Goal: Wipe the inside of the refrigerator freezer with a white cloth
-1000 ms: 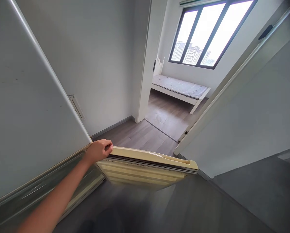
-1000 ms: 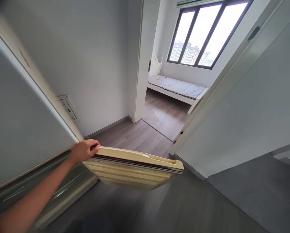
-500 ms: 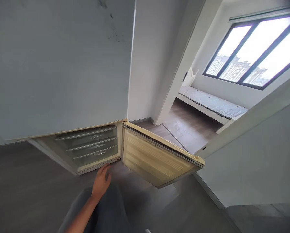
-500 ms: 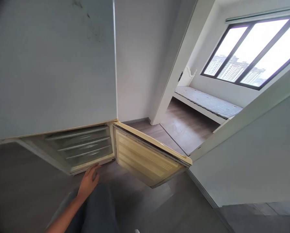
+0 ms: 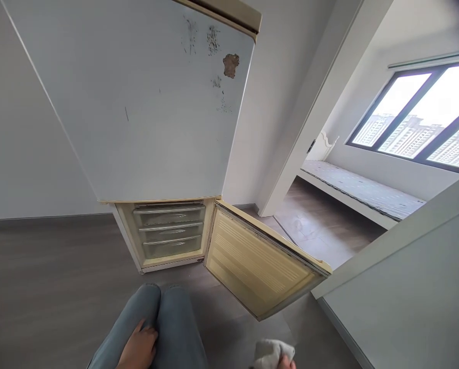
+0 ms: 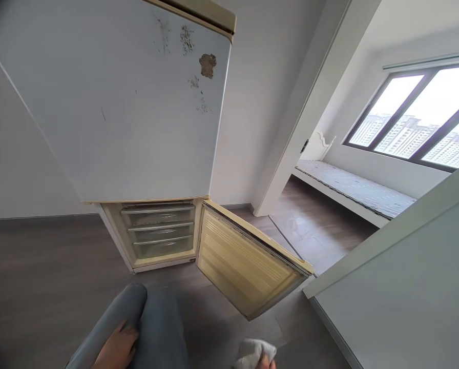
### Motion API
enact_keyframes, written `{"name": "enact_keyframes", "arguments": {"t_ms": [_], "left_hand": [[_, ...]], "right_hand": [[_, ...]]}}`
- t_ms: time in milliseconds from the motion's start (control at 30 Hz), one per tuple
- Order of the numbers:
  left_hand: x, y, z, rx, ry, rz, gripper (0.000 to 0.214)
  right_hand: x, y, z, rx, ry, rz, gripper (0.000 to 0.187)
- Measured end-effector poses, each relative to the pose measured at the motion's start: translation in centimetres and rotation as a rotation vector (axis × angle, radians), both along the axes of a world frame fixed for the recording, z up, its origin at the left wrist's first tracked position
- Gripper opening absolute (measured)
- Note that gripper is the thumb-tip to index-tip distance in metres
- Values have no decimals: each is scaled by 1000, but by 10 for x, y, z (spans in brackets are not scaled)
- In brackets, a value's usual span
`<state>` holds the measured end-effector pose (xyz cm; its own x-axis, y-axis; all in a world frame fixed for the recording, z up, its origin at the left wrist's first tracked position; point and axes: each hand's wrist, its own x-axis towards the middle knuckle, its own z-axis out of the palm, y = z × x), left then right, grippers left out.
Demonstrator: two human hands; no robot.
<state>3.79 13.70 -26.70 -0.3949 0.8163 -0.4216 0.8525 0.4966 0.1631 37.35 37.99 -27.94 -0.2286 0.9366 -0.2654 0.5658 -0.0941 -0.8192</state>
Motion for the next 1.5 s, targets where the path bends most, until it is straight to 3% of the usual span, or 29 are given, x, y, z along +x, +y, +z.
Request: {"name": "enact_keyframes", "arguments": {"t_ms": [133, 200, 267, 367, 433, 533, 667, 833, 933, 1100, 1233, 1367, 1500], "left_hand": [[5, -5, -6, -22, 27, 0, 51], [9, -13, -6, -23, 40, 13, 52], [12, -23, -6, -32, 51, 40, 51], [17, -40, -6, -40, 66, 113, 52], [20, -50, -9, -44, 63, 176, 53], [25, -66, -13, -56, 45, 275, 56], [31, -89, -15, -53, 32, 351, 57], [27, -110, -16, -27, 27, 359, 56], [23, -119, -18, -2, 20, 331, 52], [21, -122, -19, 38, -5, 263, 45], [24, -116, -18, 67, -1, 240, 45], [25, -113, -19, 59, 23, 258, 39], [24, -114, -23, -1, 28, 276, 24]], "right_hand": [[19, 70, 27, 92, -70, -496, 58], [32, 110, 54, 167, -142, -556, 70], [43, 148, 84, 193, -271, -506, 79], [53, 191, 117, 253, -364, -347, 72], [55, 208, 126, 253, -349, -230, 67], [51, 216, 126, 231, -322, -90, 58], [43, 195, 124, 263, -280, -84, 50], [42, 141, 135, 213, -165, -80, 52], [44, 106, 136, 208, -83, -1, 51], [36, 48, 121, 190, -194, 186, 52], [11, -2, 113, 210, -244, 366, 50], [-27, -51, 116, 242, -112, 552, 40], [-68, -91, 118, 227, -44, 593, 41]]}}
